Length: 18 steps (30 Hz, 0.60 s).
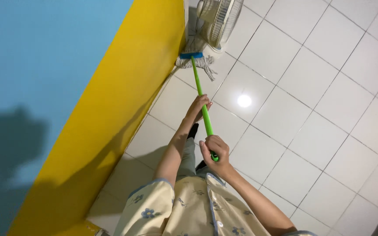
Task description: Mopping a tiled floor using a string mop
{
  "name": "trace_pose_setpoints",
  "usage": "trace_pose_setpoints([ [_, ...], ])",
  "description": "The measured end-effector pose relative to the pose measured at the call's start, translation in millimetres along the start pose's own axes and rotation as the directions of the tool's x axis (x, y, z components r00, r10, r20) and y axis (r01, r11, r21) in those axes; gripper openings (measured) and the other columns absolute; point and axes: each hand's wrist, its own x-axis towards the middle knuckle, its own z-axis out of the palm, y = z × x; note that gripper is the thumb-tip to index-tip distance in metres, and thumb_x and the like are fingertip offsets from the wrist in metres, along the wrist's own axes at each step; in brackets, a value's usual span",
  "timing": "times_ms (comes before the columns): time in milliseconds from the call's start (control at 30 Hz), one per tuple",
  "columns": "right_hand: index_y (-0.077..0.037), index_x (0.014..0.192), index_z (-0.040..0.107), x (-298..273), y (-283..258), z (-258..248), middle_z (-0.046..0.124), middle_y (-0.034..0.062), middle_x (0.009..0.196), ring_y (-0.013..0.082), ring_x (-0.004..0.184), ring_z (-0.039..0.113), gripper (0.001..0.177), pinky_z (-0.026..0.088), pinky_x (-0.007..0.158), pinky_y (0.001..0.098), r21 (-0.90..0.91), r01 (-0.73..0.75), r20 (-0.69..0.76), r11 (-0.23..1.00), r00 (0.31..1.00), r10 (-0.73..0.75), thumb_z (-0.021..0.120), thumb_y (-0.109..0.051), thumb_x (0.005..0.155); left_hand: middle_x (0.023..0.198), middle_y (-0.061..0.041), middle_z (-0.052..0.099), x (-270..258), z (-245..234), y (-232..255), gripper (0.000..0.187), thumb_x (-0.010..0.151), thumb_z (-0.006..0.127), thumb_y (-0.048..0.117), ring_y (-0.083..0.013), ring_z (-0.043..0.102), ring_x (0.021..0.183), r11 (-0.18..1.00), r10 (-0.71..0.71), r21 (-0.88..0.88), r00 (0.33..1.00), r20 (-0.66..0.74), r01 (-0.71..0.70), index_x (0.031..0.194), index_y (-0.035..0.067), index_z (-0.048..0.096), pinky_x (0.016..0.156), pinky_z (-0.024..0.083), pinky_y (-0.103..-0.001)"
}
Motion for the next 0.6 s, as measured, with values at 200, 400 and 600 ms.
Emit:
trace_pose_setpoints([
  [200, -0.008, 0.054, 0.05, 8.6, 79.7, -12.9, 0.051, 0.0127, 0.05, 0.0382, 0.047, 0.055, 0.048, 0.043, 0.049, 0.0437, 0.018, -0.035, -0.001, 0.999, 0.999, 0.035, 0.061, -0.006, 0.101, 0.085, -0.009, 0.063, 57.1, -13.4, -4.3, 0.028, 0.102, 0.059, 0.014, -0.0324, 0.064, 0.094, 0.985, -0.082, -0.142, 0.987, 0.14, 0.102, 0.075, 0.008, 0.06, 0.101, 0.047, -0.046],
  [400, -0.013, 0.055, 0.052, 129.9, 38.5, -31.9, 0.049, 0.0034, 0.042, 0.0208, 0.04, 0.046, 0.051, 0.046, 0.052, 0.0344, -0.004, -0.066, -0.141, 0.998, 0.988, 0.065, 0.048, -0.01, 0.105, 0.067, -0.006, 0.05, 116.2, -31.4, 50.7, 0.041, 0.104, 0.057, 0.02, -0.0263, 0.06, 0.076, 0.965, -0.176, -0.206, 0.984, -0.038, 0.165, 0.066, 0.012, 0.047, 0.085, 0.047, -0.037],
  [600, -0.015, 0.049, 0.051, 142.4, 56.4, -59.9, 0.047, 0.0016, 0.039, 0.0205, 0.035, 0.043, 0.054, 0.042, 0.048, 0.0333, 0.073, -0.063, -0.064, 0.995, 0.996, 0.067, 0.05, -0.006, 0.102, 0.067, -0.011, 0.048, 128.4, -31.0, 91.0, 0.044, 0.105, 0.057, 0.022, -0.0311, 0.06, 0.076, 0.95, -0.28, -0.192, 0.945, -0.172, 0.246, 0.066, 0.008, 0.043, 0.083, 0.047, -0.036],
])
